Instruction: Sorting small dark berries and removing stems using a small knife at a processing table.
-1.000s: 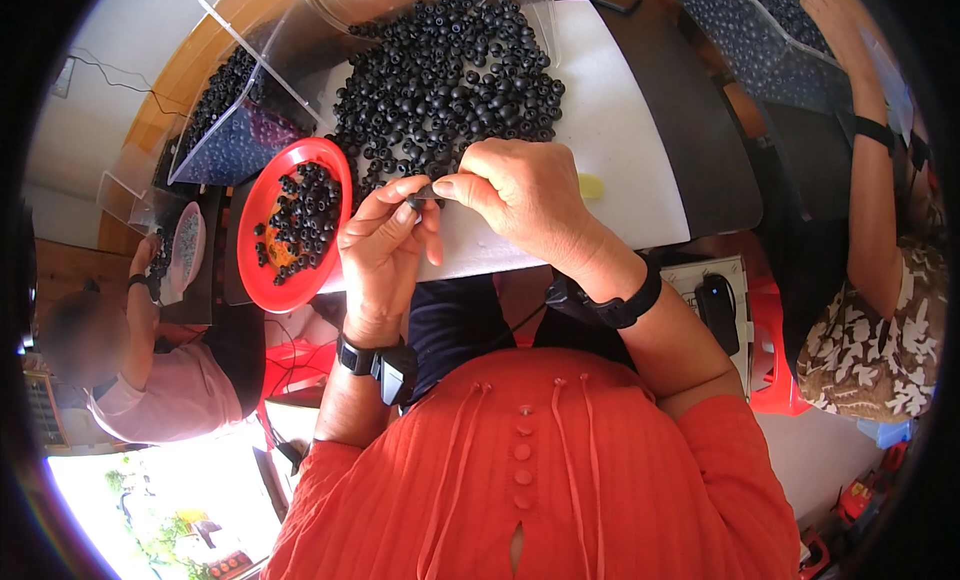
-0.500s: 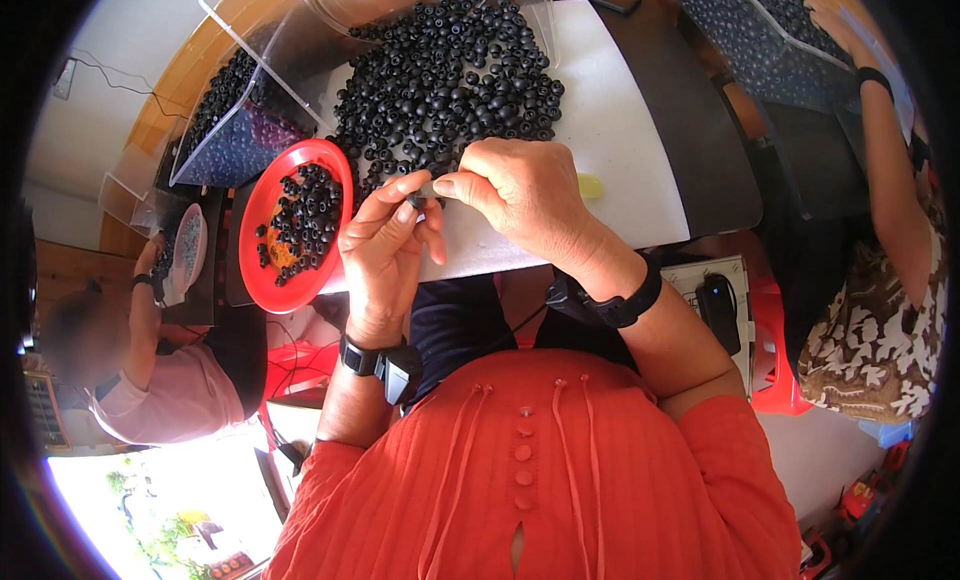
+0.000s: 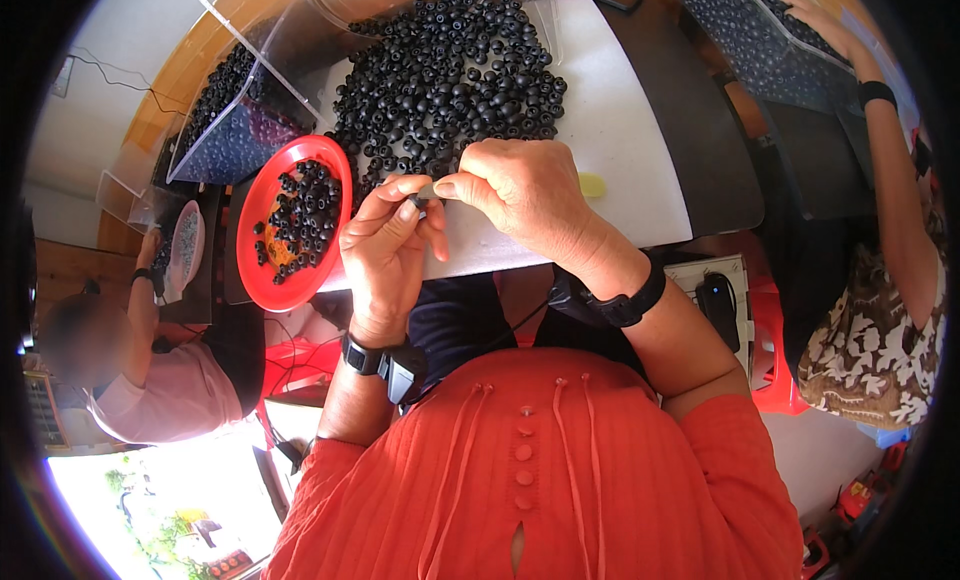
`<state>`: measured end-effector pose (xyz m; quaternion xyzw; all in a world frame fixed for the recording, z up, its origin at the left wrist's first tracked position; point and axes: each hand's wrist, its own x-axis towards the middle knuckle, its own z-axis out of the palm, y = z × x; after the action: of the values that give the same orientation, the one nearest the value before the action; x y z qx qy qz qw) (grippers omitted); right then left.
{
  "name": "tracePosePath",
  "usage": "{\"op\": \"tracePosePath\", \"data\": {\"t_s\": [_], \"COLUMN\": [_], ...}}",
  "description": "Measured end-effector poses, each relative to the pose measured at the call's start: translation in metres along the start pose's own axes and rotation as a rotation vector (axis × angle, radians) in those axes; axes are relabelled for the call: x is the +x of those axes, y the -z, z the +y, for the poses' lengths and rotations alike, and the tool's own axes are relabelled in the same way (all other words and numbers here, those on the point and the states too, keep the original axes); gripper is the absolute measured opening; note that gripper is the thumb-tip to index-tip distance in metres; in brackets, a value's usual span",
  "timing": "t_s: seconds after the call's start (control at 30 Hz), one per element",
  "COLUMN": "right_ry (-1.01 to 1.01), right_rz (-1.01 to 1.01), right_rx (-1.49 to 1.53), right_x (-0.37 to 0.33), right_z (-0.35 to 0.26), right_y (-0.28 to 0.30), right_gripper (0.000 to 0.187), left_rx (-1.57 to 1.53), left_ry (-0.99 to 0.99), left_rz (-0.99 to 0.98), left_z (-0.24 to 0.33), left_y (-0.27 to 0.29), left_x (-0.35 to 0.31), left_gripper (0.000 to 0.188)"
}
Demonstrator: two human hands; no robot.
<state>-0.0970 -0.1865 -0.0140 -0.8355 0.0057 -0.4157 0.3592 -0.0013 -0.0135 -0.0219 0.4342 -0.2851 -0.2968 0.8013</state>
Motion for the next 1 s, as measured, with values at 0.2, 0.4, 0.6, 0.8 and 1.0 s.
{"op": "tracePosePath", "data": {"t_s": [0.2,0.4,0.6,0.8,1.0], "right_ry": [0.022,-0.121,-0.082,-0.058,-0.069], "right_rz": [-0.038,0.074,0.121,0.117,0.116], "right_rx": [-0.013,0.160,0.063,0.088,0.087], "right_x": [-0.001,0.004,0.002,0.005,0.002], "right_z": [0.001,-0.011,-0.006,-0.010,-0.008], "right_y": [0.000,0.003,0.004,0.003,0.003], "right_gripper": [0.043,0.032,0.028,0.028,0.027], "left_rx": [-0.018,-0.006,0.310,1.066,1.363], "left_ry": [0.015,-0.022,-0.239,-0.397,-0.428], "left_rz": [-0.041,0.000,0.213,0.497,0.237], "left_z": [0.000,0.007,0.045,0.086,0.052], "left_y": [0.002,-0.007,0.000,0.068,0.026], "left_x": [0.001,-0.002,-0.004,-0.004,-0.015], "left_gripper": [0.027,0.027,0.026,0.020,0.019]}}
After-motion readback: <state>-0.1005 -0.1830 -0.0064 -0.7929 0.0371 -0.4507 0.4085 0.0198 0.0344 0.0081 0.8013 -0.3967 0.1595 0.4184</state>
